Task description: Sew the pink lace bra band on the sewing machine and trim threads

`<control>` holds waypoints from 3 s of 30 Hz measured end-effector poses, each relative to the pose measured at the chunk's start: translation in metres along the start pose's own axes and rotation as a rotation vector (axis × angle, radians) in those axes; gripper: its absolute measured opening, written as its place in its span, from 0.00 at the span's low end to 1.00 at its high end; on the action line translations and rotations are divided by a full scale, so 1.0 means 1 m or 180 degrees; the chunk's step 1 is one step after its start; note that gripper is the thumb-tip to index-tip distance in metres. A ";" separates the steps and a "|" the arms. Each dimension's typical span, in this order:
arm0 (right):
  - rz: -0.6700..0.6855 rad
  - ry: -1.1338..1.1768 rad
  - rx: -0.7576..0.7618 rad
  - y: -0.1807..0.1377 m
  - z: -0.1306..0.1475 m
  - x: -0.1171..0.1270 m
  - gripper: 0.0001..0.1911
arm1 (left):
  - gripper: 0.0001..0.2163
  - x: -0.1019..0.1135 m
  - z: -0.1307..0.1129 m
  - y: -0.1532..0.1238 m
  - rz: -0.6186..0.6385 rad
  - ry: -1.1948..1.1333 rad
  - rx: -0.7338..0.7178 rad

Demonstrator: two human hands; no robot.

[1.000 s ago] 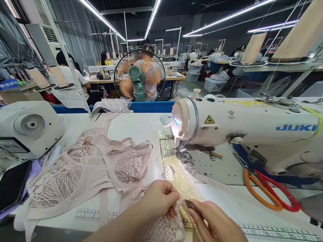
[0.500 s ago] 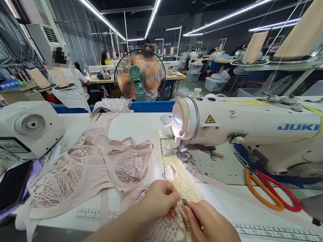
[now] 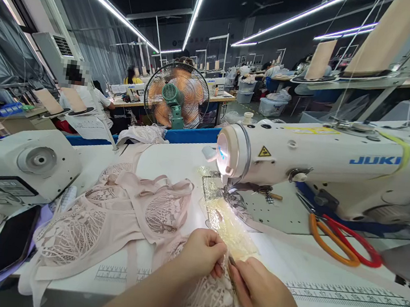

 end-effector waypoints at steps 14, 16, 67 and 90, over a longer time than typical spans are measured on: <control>0.0133 0.0653 -0.0833 0.017 -0.029 0.005 0.15 | 0.08 0.000 -0.005 -0.002 0.0098 -0.0004 -0.0136; 0.0539 0.0879 -0.0963 0.017 -0.029 -0.006 0.13 | 0.09 0.000 -0.006 -0.003 0.0140 -0.0019 -0.0169; 0.0229 0.0597 -0.0809 0.007 -0.016 -0.003 0.14 | 0.07 0.001 -0.003 0.000 0.0185 0.0373 -0.0048; 0.0110 -0.0161 -0.0449 0.013 -0.011 0.003 0.15 | 0.05 0.000 -0.002 0.001 0.0237 -0.0142 0.0146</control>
Point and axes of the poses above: each hand's wrist, its own y-axis towards the middle knuckle, its own x-axis out of the back of the hand, z = x × y, the point moved 9 cm from there along y, towards the middle knuckle, and after that the axes turned 13 degrees about -z, right-handed, at the moved point
